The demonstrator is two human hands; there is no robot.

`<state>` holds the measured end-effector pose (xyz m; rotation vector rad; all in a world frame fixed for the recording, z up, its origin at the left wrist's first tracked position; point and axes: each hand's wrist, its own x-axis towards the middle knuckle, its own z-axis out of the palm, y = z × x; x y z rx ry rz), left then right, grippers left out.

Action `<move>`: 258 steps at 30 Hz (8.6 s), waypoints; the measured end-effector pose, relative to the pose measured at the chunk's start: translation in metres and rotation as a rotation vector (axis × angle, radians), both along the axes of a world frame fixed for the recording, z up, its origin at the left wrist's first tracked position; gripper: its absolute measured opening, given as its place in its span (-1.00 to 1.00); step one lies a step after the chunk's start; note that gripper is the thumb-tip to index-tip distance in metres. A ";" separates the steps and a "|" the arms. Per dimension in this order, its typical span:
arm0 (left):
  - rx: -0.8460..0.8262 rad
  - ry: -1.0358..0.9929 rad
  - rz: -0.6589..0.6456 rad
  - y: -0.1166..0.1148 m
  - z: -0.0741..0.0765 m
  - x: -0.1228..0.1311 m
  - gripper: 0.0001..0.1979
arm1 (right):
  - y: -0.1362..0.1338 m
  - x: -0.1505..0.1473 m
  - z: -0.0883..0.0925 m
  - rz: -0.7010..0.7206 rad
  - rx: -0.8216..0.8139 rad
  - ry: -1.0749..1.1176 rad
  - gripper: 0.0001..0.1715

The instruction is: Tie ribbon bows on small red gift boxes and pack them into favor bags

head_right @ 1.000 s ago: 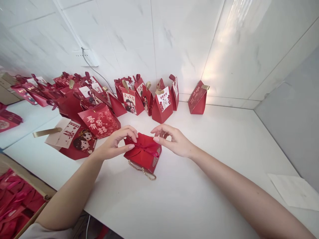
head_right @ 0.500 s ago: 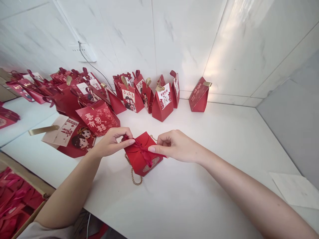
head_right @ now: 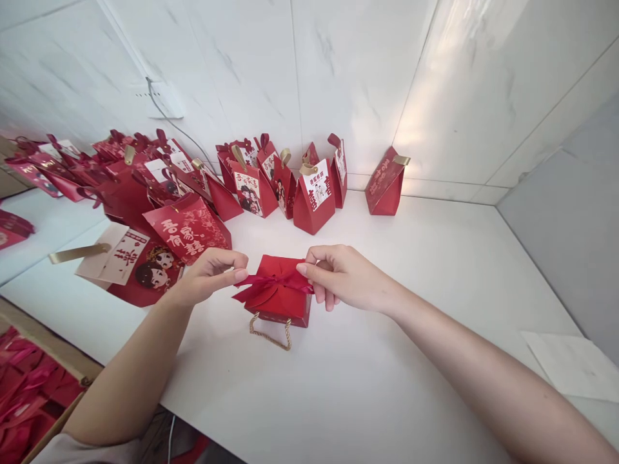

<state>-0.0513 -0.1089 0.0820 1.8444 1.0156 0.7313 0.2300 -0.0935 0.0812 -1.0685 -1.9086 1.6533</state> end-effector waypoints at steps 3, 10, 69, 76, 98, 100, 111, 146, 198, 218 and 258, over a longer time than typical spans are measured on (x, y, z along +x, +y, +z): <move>-0.036 -0.002 0.055 0.003 -0.005 0.004 -0.55 | 0.000 -0.002 -0.006 0.032 -0.023 -0.010 -0.53; -0.159 -0.055 0.092 0.008 -0.013 0.009 -0.53 | 0.010 -0.004 -0.013 0.115 -0.039 0.013 -0.56; -0.292 -0.161 -0.008 0.010 -0.025 0.013 -0.50 | -0.028 -0.025 -0.024 0.162 1.169 -0.163 -0.66; -0.299 -0.177 -0.010 0.011 -0.024 0.013 -0.55 | -0.018 -0.020 -0.027 0.077 1.175 -0.019 -0.57; -0.201 -0.059 0.149 0.011 -0.024 0.016 -0.52 | -0.013 -0.017 -0.016 0.333 1.129 0.122 -0.72; -0.143 -0.017 0.161 0.009 -0.023 0.017 -0.50 | -0.013 -0.014 -0.010 0.378 0.994 0.184 -0.76; 0.051 0.305 0.186 -0.005 -0.008 0.025 -0.50 | -0.006 0.011 0.014 0.022 0.435 -0.350 -0.56; -0.464 -0.117 -0.076 0.002 -0.008 0.012 -0.71 | 0.006 0.001 -0.002 0.286 -0.352 0.100 -0.67; -0.428 -0.063 -0.129 0.009 -0.011 0.000 -0.65 | 0.007 -0.011 -0.017 -0.168 -0.213 0.304 -0.60; -0.352 -0.035 -0.042 0.014 -0.017 0.000 -0.65 | 0.017 -0.004 -0.019 -0.118 -0.288 0.396 -0.66; -0.405 -0.103 -0.024 0.012 -0.019 0.008 -0.63 | 0.020 0.002 -0.020 0.039 -0.311 0.356 -0.64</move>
